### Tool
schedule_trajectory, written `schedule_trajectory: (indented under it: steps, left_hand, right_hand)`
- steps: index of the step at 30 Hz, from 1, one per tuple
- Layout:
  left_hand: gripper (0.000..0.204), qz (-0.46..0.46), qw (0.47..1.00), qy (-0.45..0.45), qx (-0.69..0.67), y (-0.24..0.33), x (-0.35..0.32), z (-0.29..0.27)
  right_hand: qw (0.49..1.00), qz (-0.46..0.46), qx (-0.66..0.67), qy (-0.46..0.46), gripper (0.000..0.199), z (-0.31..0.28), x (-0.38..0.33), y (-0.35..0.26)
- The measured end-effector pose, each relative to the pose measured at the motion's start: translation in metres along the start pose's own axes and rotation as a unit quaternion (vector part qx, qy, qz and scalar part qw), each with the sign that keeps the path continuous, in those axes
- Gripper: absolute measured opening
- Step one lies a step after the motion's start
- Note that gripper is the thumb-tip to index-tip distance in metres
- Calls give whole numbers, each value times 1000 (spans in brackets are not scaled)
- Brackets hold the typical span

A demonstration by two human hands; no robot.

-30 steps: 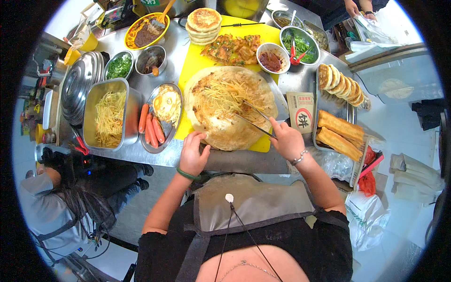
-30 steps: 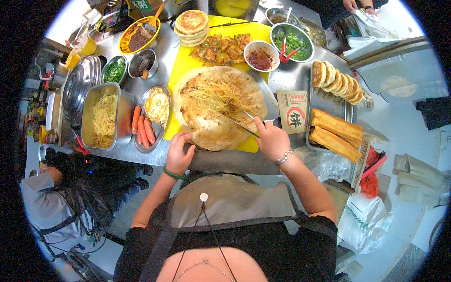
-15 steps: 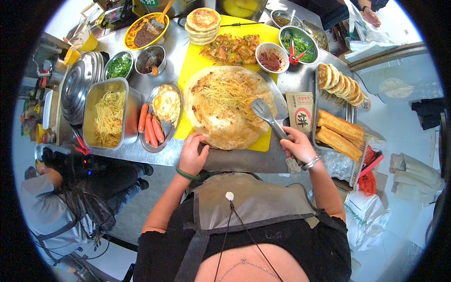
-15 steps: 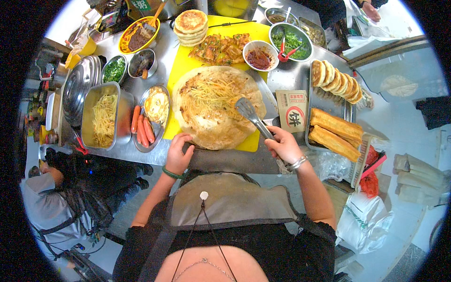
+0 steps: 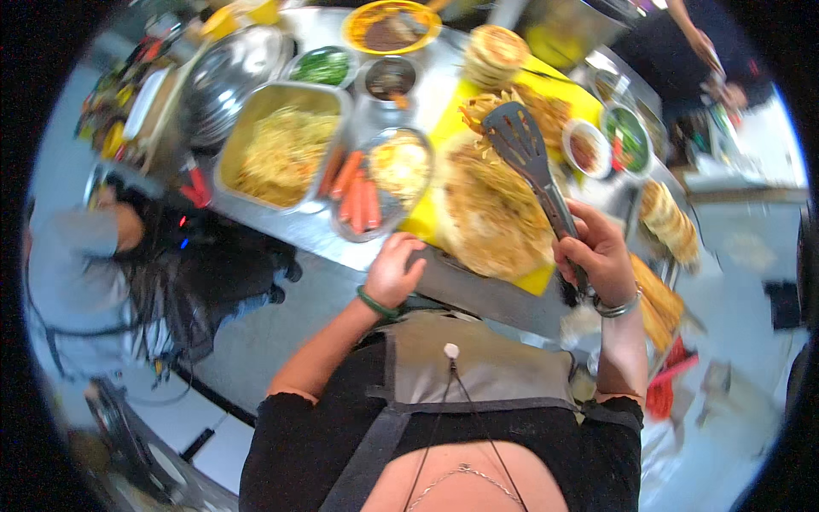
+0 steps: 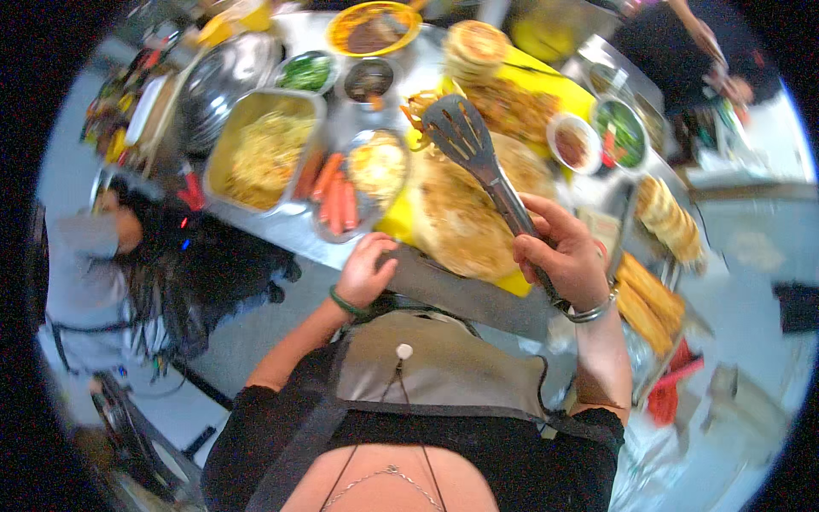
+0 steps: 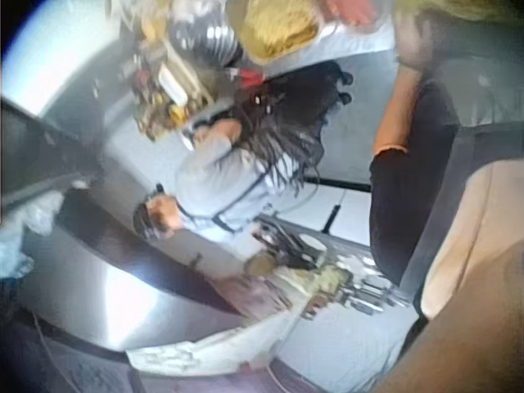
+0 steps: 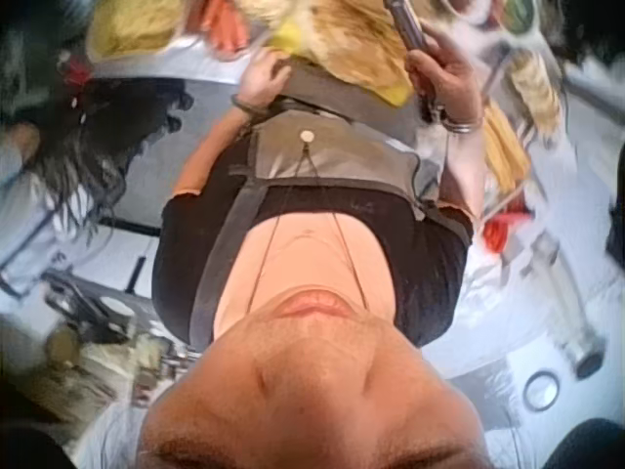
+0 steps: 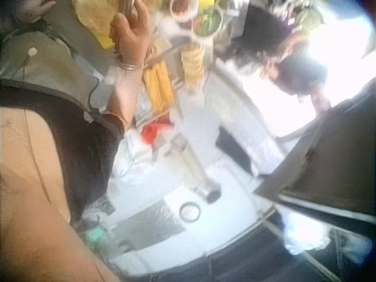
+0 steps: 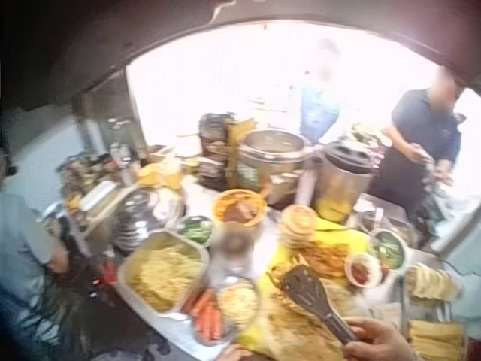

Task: The person assembles a wrap by spreading sauce on a flatbread, adding shredded vegetables, a fried egg, and a sausage, then folding and rolling it into a cylindrical shape. The finished wrap is placed into a plastic bag for takeaway.

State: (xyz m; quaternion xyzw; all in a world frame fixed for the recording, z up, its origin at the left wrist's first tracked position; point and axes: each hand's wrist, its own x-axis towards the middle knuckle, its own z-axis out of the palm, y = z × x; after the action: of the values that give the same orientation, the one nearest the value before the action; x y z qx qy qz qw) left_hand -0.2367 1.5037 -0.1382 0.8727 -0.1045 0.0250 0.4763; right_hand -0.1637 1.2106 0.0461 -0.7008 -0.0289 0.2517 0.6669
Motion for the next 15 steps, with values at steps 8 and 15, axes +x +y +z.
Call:
schedule_trajectory:
  steps: [8, 15]
  left_hand:
    - [27, -56, 995, 82, 3, -37, -38, -54]
    - [24, -130, 989, 62, -41, -58, -47, -68]
  right_hand:
    - [890, -216, -377, -143, 52, 148, 155, 5]
    - [914, -166, -362, -81, 52, 162, 158, -16]
